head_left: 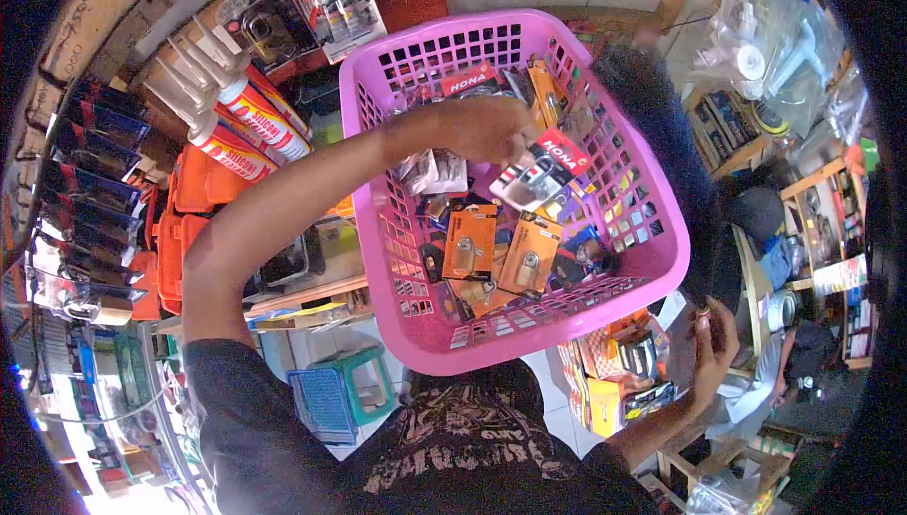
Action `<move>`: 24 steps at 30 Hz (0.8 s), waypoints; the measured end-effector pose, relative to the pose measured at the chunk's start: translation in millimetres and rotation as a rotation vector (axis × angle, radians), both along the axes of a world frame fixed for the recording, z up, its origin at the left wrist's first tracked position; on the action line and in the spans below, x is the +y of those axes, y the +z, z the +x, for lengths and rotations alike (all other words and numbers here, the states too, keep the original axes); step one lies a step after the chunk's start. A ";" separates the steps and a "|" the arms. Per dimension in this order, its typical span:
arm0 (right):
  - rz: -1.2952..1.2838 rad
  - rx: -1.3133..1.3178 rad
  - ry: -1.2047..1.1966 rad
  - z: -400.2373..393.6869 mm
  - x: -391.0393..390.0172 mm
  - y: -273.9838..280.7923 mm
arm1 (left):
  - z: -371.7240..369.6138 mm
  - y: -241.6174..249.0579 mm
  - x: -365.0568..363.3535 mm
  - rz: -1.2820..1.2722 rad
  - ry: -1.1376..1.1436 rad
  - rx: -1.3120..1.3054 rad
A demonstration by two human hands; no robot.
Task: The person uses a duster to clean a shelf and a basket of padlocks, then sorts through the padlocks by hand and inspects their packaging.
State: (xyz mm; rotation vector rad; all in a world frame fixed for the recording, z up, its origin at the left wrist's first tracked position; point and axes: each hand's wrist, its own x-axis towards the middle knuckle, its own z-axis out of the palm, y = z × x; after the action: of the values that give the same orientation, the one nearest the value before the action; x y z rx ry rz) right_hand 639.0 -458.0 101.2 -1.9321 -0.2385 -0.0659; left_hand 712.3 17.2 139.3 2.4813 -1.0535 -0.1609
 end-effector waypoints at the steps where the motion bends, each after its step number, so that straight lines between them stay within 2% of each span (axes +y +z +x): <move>1: 0.016 -0.005 -0.004 -0.6 0.3 -0.5 | -1.7 1.5 -0.5 0.017 -0.048 0.038; 2: 0.016 -0.006 -0.009 -1.0 0.7 0.1 | -6.4 2.1 0.5 0.006 0.056 0.273; 6: 0.005 -0.027 0.021 2.6 -3.6 -2.7 | -12.6 -3.0 4.0 -0.137 0.076 0.337; 9: 0.040 -0.009 0.033 4.1 -4.3 -9.4 | -4.6 -20.2 9.7 -0.172 -0.042 0.412; 11: 0.055 -0.013 0.023 4.8 -4.0 -12.6 | -13.0 -7.3 -0.8 -0.072 0.098 0.580; 13: 0.087 0.009 0.029 5.2 -3.9 -15.0 | -4.6 -24.4 8.3 -0.020 0.065 0.520; 15: 0.065 -0.005 0.033 5.7 -4.8 -14.7 | -3.8 -35.7 18.8 -0.012 0.159 0.159; 16: 0.040 -0.021 0.039 5.8 -5.6 -14.3 | -2.7 -24.9 14.6 -0.011 0.154 0.160; 18: 0.032 -0.034 0.021 5.8 -3.3 -14.2 | -2.6 17.6 -2.4 0.326 0.196 -0.011; 19: 0.023 -0.047 0.009 5.3 -1.6 -14.0 | -1.5 30.4 -10.2 0.324 0.190 -0.011; 21: 0.029 -0.044 0.016 4.8 2.2 -12.2 | 2.6 44.0 -24.0 0.147 0.773 0.213; 22: 0.037 -0.042 0.029 5.4 3.7 -11.6 | 23.4 10.5 -12.0 0.104 0.798 0.050; 23: 0.034 -0.045 0.034 6.2 3.8 -13.2 | 23.6 14.0 -19.5 0.100 0.803 0.048; 24: 0.027 -0.047 0.023 6.9 3.5 -16.5 | 23.3 17.2 -27.5 0.079 0.862 0.177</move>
State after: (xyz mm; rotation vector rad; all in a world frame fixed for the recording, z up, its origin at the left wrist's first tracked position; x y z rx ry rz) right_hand 645.9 -454.6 84.8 -1.9019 -0.2893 -0.0986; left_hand 735.7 -10.3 156.5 2.6895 0.1402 -0.1460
